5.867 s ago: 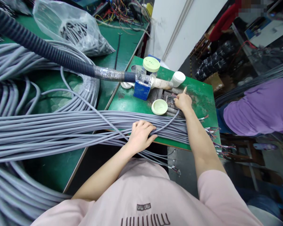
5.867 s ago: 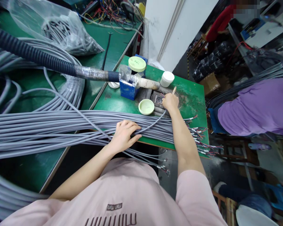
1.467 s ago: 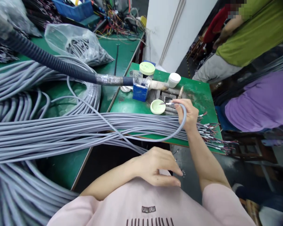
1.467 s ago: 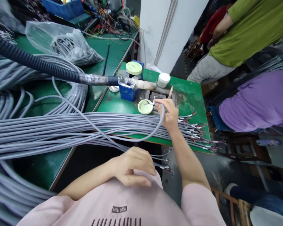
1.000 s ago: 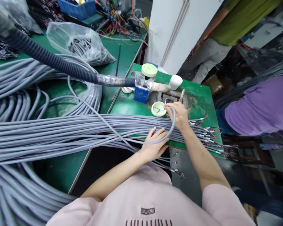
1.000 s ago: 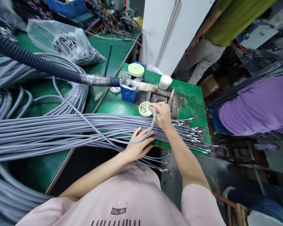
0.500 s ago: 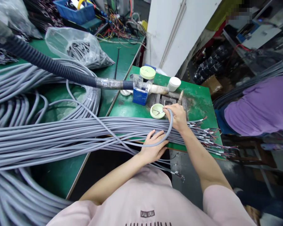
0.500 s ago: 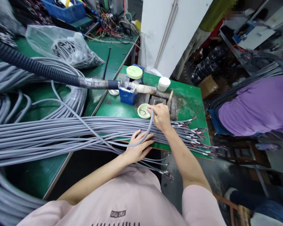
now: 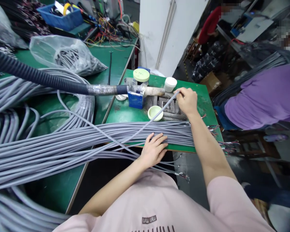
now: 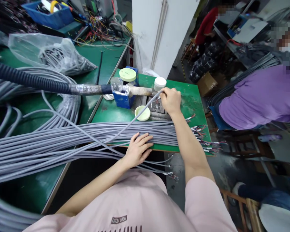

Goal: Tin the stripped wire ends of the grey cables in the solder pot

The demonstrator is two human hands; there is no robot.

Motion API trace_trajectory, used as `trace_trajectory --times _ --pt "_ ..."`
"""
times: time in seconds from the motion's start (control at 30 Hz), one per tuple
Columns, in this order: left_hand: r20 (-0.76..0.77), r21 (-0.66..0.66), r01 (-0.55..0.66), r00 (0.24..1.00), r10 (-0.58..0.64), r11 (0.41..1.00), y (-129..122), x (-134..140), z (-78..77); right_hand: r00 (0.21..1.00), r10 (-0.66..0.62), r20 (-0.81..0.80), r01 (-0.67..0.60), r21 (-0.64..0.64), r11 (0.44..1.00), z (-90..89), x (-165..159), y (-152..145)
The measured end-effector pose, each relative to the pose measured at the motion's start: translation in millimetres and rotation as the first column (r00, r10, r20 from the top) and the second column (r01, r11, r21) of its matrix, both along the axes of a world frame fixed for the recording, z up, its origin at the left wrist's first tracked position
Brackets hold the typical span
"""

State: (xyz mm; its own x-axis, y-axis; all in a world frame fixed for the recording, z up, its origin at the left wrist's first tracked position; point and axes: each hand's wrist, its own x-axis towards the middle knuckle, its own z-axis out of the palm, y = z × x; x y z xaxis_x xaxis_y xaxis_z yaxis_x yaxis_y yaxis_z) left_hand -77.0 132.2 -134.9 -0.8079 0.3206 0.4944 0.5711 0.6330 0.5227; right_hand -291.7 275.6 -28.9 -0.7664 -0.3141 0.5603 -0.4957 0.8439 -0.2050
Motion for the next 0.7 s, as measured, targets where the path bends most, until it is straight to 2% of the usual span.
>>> trace_trajectory --times 0.3,0.7 --pt "-0.014 -0.02 -0.01 1.0 0.01 1.0 2 0 -1.4 0.985 -0.088 0.149 0.074 0.098 0.992 -12.9 -9 -1" --pt "-0.004 -0.044 -0.011 1.0 0.011 0.999 2 0 0.6 0.971 -0.109 0.211 0.09 0.1 0.991 -24.1 -13 -4"
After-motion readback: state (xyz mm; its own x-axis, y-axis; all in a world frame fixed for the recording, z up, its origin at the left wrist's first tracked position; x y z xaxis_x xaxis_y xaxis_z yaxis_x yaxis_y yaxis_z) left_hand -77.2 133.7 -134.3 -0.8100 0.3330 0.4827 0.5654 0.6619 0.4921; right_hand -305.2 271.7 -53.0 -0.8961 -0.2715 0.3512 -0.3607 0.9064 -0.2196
